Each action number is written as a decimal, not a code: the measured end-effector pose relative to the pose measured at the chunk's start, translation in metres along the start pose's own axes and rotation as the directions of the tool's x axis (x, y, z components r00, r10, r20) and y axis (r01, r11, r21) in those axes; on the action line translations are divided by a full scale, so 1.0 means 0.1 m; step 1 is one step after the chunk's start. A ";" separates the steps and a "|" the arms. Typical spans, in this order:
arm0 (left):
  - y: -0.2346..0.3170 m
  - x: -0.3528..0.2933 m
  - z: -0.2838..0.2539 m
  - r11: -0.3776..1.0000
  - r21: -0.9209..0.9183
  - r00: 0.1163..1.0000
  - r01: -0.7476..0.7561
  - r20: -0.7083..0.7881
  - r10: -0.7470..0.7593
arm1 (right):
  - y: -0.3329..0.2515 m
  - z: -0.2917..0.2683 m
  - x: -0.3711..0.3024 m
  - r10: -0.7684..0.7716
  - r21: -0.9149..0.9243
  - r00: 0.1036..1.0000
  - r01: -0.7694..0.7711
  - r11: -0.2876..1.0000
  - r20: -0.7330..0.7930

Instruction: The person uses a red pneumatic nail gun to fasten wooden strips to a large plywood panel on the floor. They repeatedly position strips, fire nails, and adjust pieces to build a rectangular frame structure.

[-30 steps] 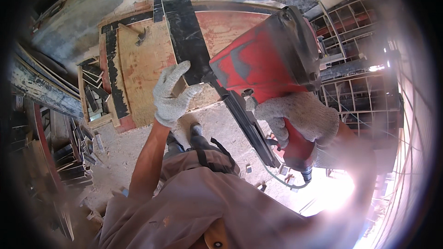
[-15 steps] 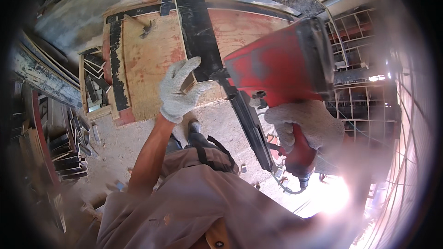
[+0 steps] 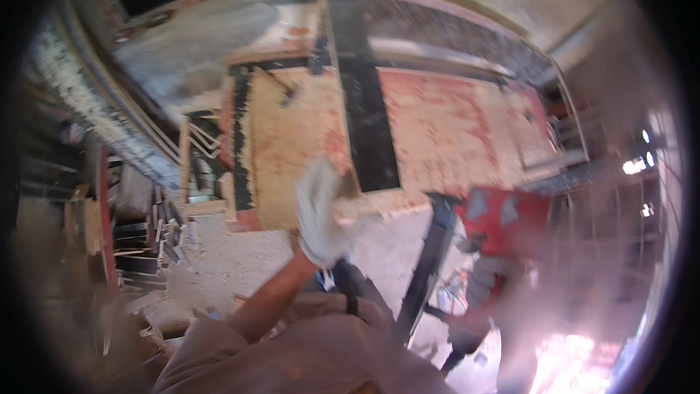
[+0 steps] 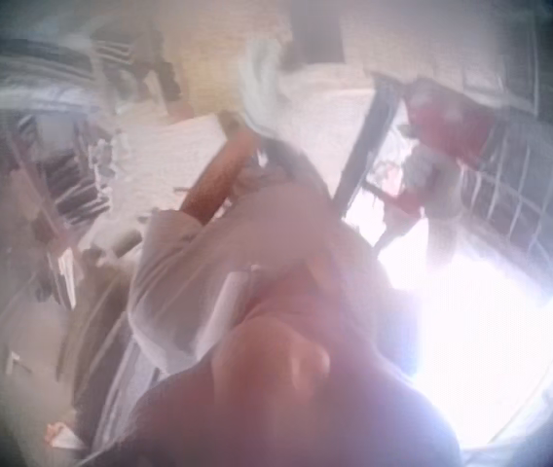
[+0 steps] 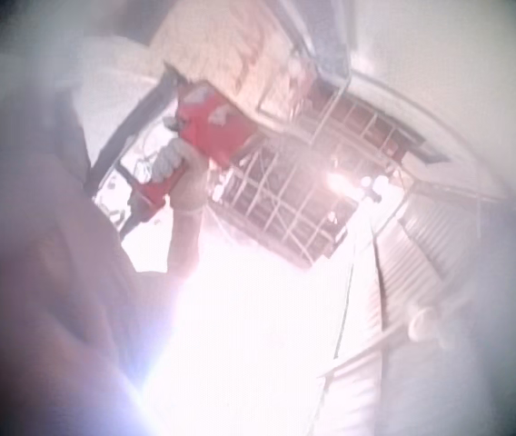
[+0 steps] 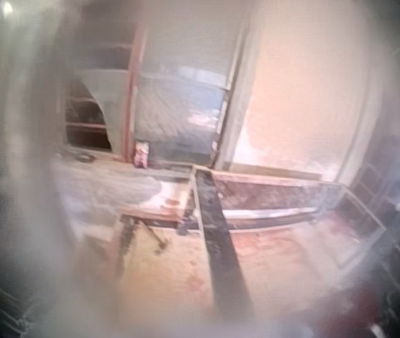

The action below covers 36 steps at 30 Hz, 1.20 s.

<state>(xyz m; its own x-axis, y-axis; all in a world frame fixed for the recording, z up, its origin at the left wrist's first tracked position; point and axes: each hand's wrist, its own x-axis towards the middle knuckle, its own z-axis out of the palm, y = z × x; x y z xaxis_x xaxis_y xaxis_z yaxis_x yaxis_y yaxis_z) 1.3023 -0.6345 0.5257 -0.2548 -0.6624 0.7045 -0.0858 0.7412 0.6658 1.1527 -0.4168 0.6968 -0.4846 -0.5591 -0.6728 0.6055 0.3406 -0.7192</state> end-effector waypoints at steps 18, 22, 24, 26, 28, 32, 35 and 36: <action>-0.70 -1.77 0.91 0.941 0.092 0.493 0.325 0.833 -0.251 | 2.25 -0.73 1.93 0.237 0.627 0.906 -0.415 0.659 0.350; -0.99 -1.86 0.39 0.995 0.079 0.385 0.065 0.918 -0.098 | 2.69 -0.46 2.08 0.213 0.608 0.883 -0.447 0.656 0.419; -0.99 -1.67 -0.12 0.982 0.181 0.357 0.054 0.915 -0.189 | 2.90 -0.23 2.24 0.172 0.654 0.831 -0.528 0.542 0.529; -0.86 -1.25 -0.79 0.970 0.209 0.298 0.127 0.924 -0.239 | 3.13 0.10 2.54 0.222 0.655 0.757 -0.647 0.391 0.615; -0.78 -1.07 -1.48 0.955 0.267 0.269 0.129 0.918 -0.293 | 3.41 0.56 2.81 0.278 0.597 0.655 -0.756 0.270 0.703; -0.91 -0.79 -2.26 0.895 0.381 0.263 0.231 0.862 -0.434 | 3.59 1.45 3.21 0.351 0.516 0.547 -0.836 0.186 0.760; -1.13 -0.81 -2.55 0.840 0.464 0.288 0.281 0.794 -0.535 | 3.61 1.97 3.54 0.408 0.461 0.509 -0.861 0.215 0.758; -1.21 -0.85 -2.58 0.805 0.515 0.296 0.293 0.752 -0.589 | 3.61 2.11 3.66 0.413 0.447 0.503 -0.864 0.231 0.759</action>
<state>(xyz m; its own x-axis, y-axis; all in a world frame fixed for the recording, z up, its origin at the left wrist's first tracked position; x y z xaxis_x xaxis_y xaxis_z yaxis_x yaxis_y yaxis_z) 1.5827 -0.6962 0.4490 -0.7492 -0.5507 -0.3681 -0.6401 0.4591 0.6160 1.3272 -0.6581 0.2272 0.4853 -0.7142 -0.5045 0.8411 0.2235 0.4926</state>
